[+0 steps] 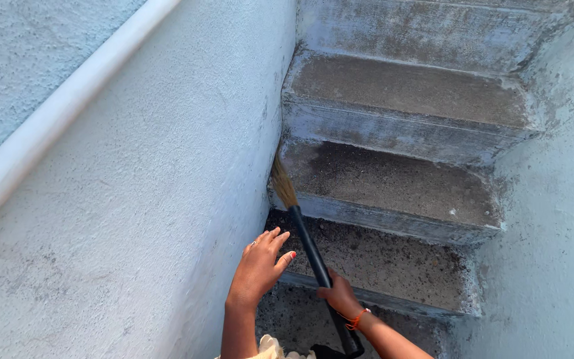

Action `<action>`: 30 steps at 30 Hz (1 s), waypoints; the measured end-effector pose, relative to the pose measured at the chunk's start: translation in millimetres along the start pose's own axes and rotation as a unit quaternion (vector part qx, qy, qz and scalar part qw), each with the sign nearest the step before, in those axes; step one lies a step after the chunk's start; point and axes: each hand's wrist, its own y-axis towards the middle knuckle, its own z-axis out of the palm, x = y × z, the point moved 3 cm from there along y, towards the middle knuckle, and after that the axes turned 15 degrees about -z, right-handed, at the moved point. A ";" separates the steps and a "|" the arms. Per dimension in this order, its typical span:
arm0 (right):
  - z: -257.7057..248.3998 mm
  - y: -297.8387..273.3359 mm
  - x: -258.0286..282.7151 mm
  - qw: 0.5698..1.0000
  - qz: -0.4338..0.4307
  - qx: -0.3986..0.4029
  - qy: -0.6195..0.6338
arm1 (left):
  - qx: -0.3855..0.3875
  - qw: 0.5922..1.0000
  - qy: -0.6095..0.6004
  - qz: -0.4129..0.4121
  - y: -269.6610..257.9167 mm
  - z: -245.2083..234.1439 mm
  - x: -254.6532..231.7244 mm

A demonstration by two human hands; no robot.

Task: The person sweeps concrete stairs using a broom, moving dirt and debris down the steps.

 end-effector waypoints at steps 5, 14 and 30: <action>-85.3 -49.3 -27.1 0.985 0.136 -0.108 0.021 | 0.006 0.997 0.025 -0.071 -4.3 -6.8 5.2; -41.5 -31.4 -25.2 0.999 -0.019 0.003 -0.049 | 0.007 0.999 0.014 -0.035 4.1 -8.6 -10.8; -108.7 -121.5 -42.7 0.980 0.080 0.042 -0.176 | 0.028 0.999 0.032 0.001 13.0 15.5 -55.0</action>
